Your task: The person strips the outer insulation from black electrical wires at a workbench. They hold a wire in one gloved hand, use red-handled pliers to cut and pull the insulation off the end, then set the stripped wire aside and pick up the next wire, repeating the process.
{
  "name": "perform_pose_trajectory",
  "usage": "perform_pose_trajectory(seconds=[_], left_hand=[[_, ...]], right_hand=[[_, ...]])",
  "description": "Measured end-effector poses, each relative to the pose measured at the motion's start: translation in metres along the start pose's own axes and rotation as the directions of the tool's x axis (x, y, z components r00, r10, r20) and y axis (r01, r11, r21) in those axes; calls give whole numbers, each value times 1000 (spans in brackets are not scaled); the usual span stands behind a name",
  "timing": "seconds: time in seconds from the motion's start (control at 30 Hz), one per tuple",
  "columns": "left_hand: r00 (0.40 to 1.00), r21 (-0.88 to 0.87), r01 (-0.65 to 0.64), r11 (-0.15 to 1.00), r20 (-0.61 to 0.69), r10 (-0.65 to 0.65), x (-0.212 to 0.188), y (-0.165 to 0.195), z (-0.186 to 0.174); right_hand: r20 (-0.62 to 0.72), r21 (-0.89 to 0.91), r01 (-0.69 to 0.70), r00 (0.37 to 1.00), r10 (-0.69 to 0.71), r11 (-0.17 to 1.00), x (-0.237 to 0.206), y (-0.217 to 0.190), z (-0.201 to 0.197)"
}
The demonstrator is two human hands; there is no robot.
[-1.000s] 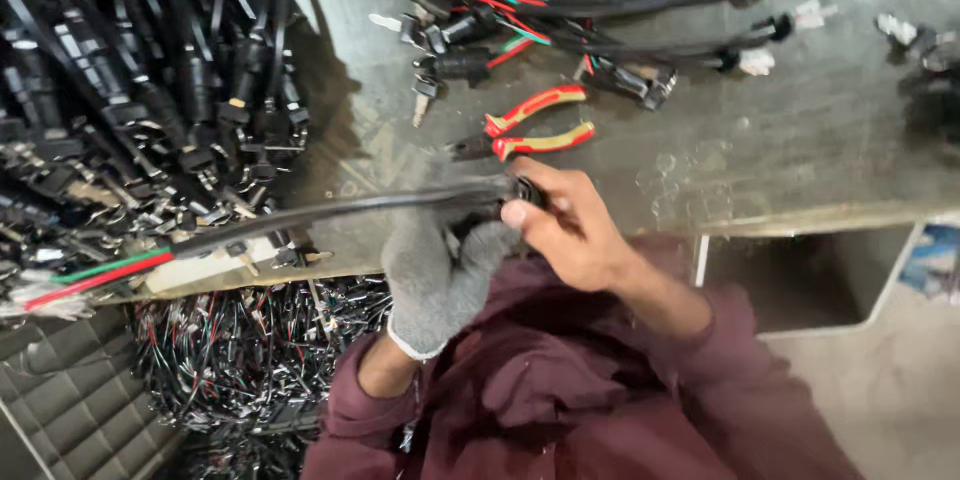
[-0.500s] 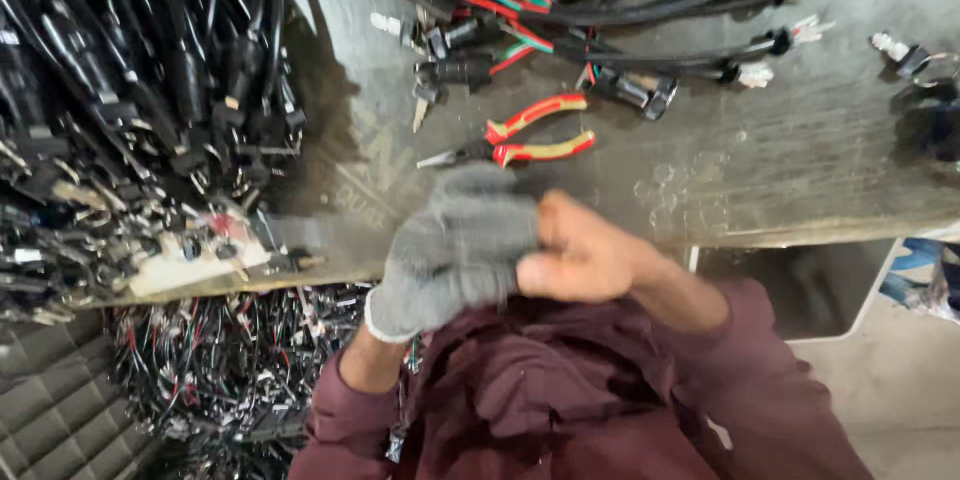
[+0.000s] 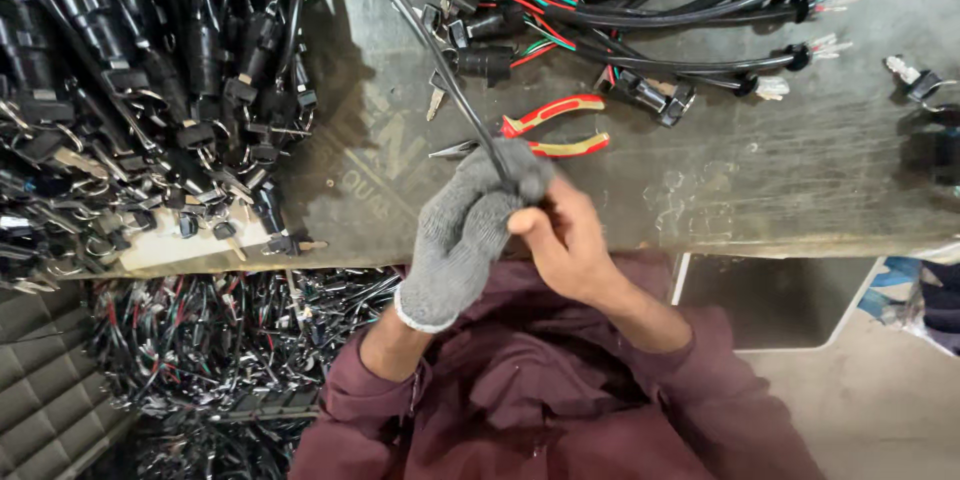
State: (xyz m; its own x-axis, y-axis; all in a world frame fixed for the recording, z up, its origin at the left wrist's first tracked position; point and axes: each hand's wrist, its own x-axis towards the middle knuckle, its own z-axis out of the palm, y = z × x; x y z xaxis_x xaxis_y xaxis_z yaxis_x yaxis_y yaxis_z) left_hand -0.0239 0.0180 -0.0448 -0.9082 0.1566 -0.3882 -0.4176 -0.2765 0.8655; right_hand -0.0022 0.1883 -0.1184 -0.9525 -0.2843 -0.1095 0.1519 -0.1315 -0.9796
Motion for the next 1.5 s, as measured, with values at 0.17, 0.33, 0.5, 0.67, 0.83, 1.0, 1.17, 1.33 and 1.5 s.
perform_pose_trajectory(seconds=[0.17, 0.33, 0.5, 0.67, 0.83, 1.0, 1.17, 1.33, 1.5], left_hand=[[992, 382, -125, 916, 21, 126, 6, -1, -6], [931, 183, -365, 913, 53, 362, -3, -1, -21], [868, 280, -494, 823, 212, 449, -10, 6, -23], [873, 308, -481, 821, 249, 419, -18, 26, -18], [927, 369, -346, 863, 274, 254, -30, 41, -8], [852, 457, -522, 720, 252, 458, -33, 39, 6], [911, 454, -397, 798, 300, 283, -31, 44, 0], [939, 389, -175, 904, 343, 34, -32, 56, -11], [940, 531, -339, 777, 162, 299, -30, 44, -2]], right_hand=[[-101, -310, 205, 964, -246, 929, 23, -44, 4], [219, -787, 437, 858, -465, 435, 57, -83, -23], [372, -927, 373, 892, -256, -46, 68, -67, -31], [-7, -781, 125, 978, -209, 611, 51, -71, -42], [312, 135, -23, 950, -21, 991, 42, -91, -46], [296, -699, 465, 880, -372, 544, 47, -96, -30], [330, -799, 449, 884, -331, 401, 57, -98, -22], [414, -808, 510, 848, -330, 296, 61, -93, -25], [346, -799, 416, 909, -235, 435, 50, -87, -28]])
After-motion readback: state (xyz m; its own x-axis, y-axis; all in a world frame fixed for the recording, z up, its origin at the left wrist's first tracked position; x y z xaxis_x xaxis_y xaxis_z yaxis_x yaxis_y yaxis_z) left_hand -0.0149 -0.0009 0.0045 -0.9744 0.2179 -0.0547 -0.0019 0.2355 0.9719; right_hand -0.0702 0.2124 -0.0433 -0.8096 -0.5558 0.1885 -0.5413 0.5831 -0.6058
